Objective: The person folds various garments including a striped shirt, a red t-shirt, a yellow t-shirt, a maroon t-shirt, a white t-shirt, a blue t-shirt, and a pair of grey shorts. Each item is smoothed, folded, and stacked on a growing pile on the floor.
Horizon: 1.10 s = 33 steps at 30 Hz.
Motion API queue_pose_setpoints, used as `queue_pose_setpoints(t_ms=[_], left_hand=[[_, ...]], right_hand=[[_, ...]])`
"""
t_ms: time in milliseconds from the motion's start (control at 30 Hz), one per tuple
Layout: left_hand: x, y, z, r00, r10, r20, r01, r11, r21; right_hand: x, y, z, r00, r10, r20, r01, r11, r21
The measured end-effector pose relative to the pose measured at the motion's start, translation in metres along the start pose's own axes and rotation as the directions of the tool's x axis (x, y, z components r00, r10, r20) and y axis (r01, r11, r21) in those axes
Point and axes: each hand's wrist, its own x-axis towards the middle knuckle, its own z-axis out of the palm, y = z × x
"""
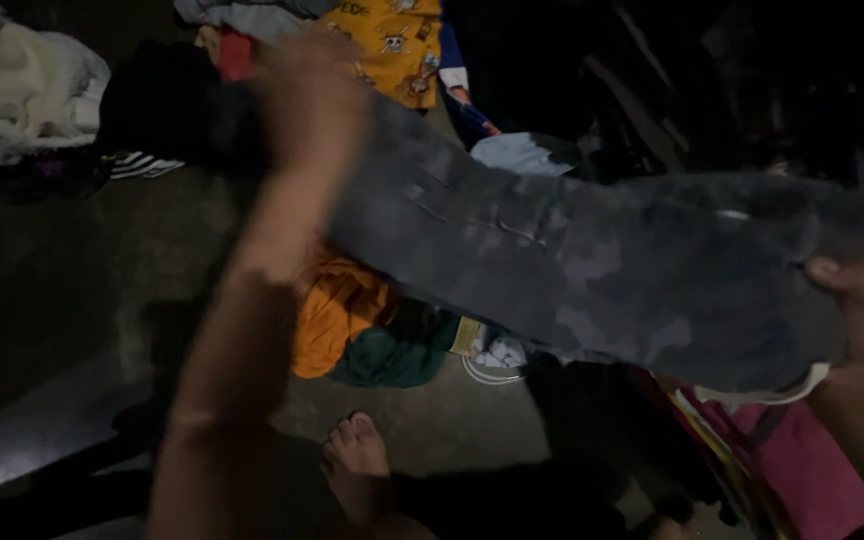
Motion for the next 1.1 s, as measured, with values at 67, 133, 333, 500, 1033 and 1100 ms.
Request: queue_pose_setpoints(t_ms=[67,133,333,500,1033,1100], left_hand=[[-0.020,0.062,0.034,0.981,0.195,0.017,-0.184,0.947,-0.265],[-0.090,0.131,0.048,0.914,-0.066,0.401,0.353,0.615,-0.705],[-0.203,0.204,0.041,0.833,0.261,0.488,0.296,0.535,-0.791],[-0.214,0.194,-0.030,0.801,0.231,0.552,0.477,0.312,-0.822],[-0.229,0.123,0.038,-0.041,-0.216,0.976,0.772,-0.627,-0.106],[-0.226,0.117,0.035,-0.085,-0.178,0.980,0.730,-0.681,-0.061]], right_hand=[[-0.001,0.011,0.006,0.989,0.008,-0.148,-0.016,0.998,-0.056],[0.007,0.017,0.013,0.997,0.026,-0.075,-0.031,0.997,-0.069],[0.014,0.026,0.030,0.978,0.175,-0.109,-0.186,0.977,-0.104],[0.027,0.020,0.080,0.934,0.272,-0.231,-0.304,0.945,-0.118],[0.092,0.170,0.201,0.762,0.492,0.421,-0.448,0.870,-0.206],[0.079,0.185,0.168,0.744,0.612,0.267,-0.502,0.776,-0.381]])
